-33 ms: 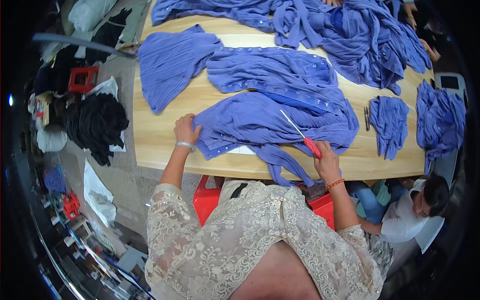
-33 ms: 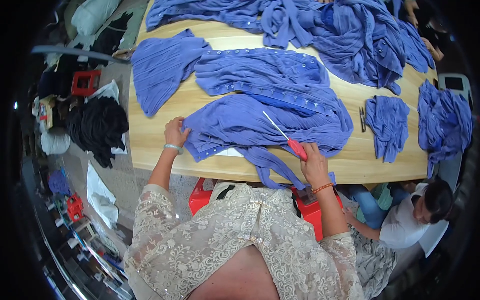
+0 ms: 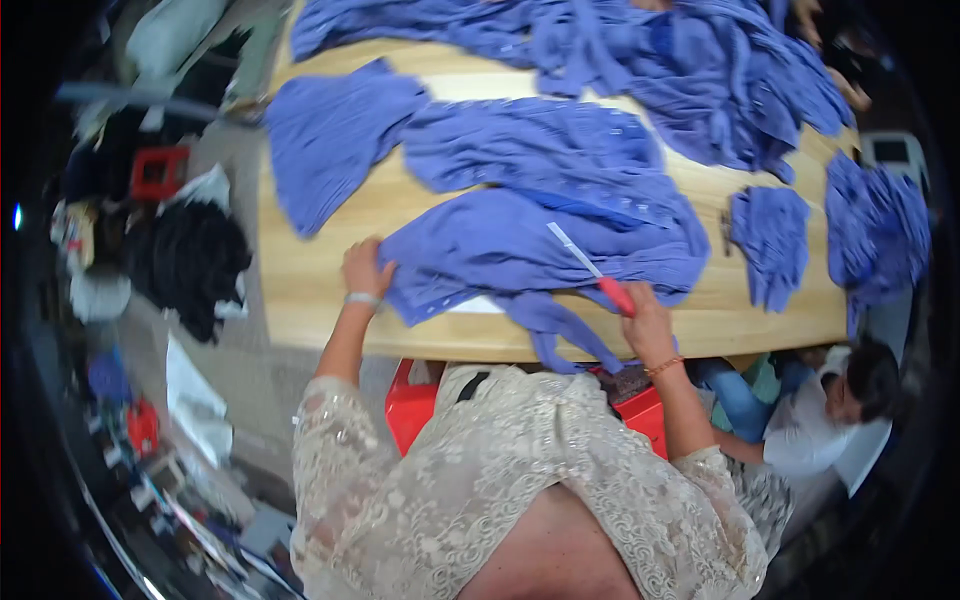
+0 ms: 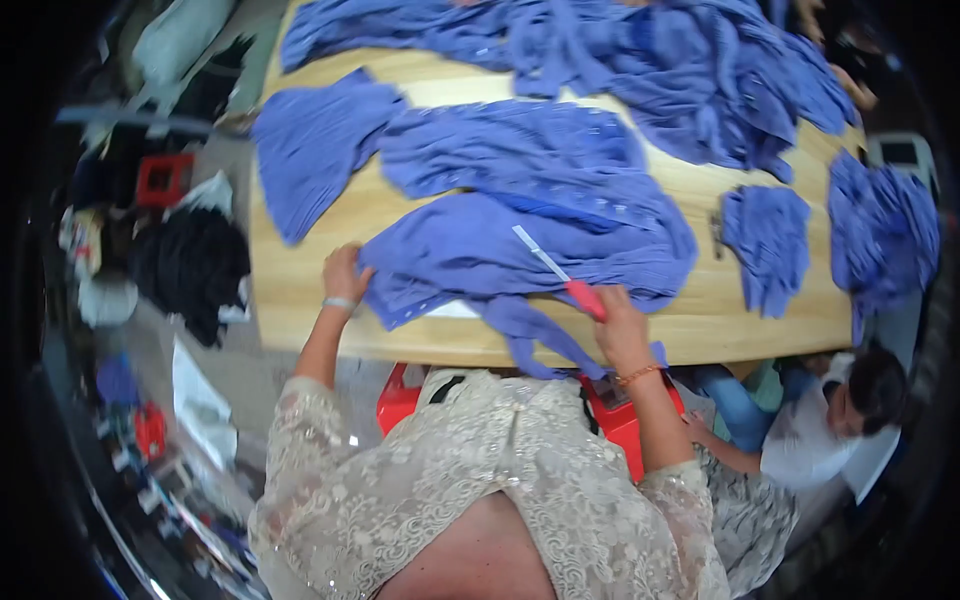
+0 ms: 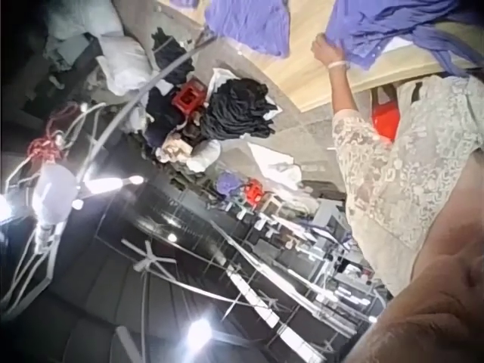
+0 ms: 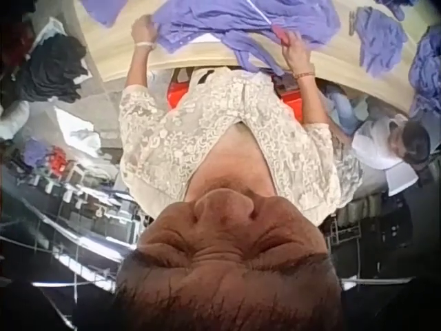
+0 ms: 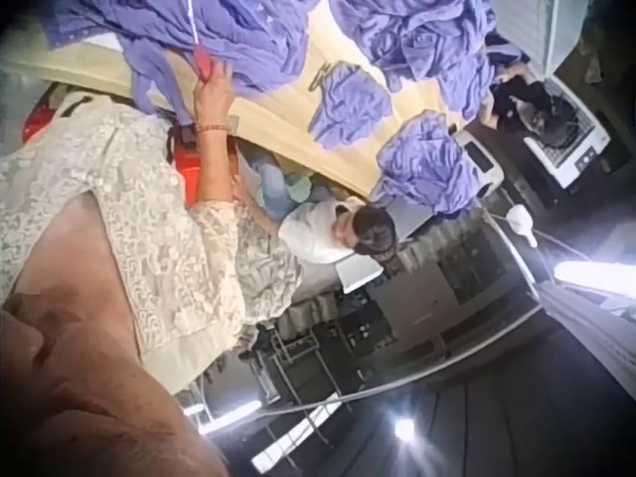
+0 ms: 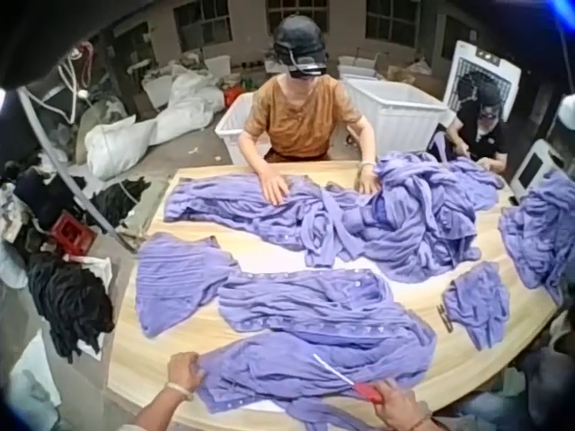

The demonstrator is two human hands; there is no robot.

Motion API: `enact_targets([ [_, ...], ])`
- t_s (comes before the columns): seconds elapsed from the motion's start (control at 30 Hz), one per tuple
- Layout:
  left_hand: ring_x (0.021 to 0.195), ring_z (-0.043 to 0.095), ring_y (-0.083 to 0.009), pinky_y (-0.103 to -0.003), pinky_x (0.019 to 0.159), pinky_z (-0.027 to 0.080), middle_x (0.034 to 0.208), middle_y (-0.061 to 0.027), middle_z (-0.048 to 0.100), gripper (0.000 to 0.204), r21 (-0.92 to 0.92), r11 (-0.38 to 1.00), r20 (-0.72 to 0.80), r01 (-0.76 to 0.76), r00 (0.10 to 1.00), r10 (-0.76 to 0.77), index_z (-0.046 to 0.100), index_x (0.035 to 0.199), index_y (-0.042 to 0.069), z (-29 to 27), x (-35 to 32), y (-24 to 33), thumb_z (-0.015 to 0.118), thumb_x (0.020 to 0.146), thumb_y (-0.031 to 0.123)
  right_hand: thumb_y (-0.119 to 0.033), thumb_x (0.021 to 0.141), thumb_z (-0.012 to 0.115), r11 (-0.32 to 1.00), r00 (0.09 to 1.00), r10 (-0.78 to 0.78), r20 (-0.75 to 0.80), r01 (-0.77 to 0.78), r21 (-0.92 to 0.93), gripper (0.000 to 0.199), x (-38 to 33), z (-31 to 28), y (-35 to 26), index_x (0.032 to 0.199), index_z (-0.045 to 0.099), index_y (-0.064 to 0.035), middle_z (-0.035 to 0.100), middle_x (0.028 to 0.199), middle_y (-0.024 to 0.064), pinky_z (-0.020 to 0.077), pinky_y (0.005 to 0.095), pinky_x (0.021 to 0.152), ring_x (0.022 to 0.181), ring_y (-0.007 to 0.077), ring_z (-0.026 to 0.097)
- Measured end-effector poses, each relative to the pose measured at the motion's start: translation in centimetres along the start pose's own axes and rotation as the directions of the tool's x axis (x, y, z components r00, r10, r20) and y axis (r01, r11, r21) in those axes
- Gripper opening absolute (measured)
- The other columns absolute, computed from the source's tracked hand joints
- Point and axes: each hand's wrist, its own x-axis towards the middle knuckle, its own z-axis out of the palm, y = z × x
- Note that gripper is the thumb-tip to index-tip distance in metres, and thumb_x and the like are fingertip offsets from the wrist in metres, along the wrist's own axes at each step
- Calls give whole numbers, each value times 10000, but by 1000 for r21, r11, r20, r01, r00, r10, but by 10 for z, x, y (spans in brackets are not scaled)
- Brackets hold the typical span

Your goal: Trimming excess fabric from blue garments with scissors and then fastening metal hooks.

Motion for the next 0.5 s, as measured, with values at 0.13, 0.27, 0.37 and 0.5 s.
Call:
enact_targets([
  [0.13, 863, 608, -337, -453, 773, 475, 844, -141, 645, 198, -6, 996, 154, 94, 984, -92, 653, 827, 75, 11, -19, -62, 746, 721, 214, -37, 777, 579, 990, 995, -100, 8, 99, 96, 322, 3, 24, 3, 1092, 598, -103, 583, 998, 161, 489, 482, 758, 929, 410, 596],
  [0.27, 752, 575, -300, -412, 744, 468, 769, -116, 582, 164, -199, 960, -124, -199, 976, 176, 591, 877, 52, -17, -23, -63, 696, 754, 79, -52, 783, 600, 1000, 999, 12, 48, -14, 28, 337, 0, 9, -8, 1111, 580, -125, 564, 1056, 152, 501, 489, 722, 877, 399, 614],
  [0.37, 767, 497, -103, -257, 711, 435, 783, -2, 530, 153, -626, 758, 203, 184, 977, -69, 566, 868, 41, -67, -2, -10, 699, 857, 117, -45, 781, 610, 996, 996, -40, -80, 46, 76, 338, -3, 9, 1, 1107, 575, -126, 557, 1075, 151, 507, 493, 719, 846, 407, 622],
  [0.5, 736, 535, -105, -251, 665, 467, 811, -20, 577, 186, -523, 829, -97, -198, 980, 173, 577, 903, 27, -133, 20, 82, 696, 887, 168, -34, 809, 601, 997, 987, 10, -160, 2, 74, 328, -8, -10, 16, 1121, 589, -135, 573, 1066, 132, 509, 487, 756, 912, 409, 605],
])
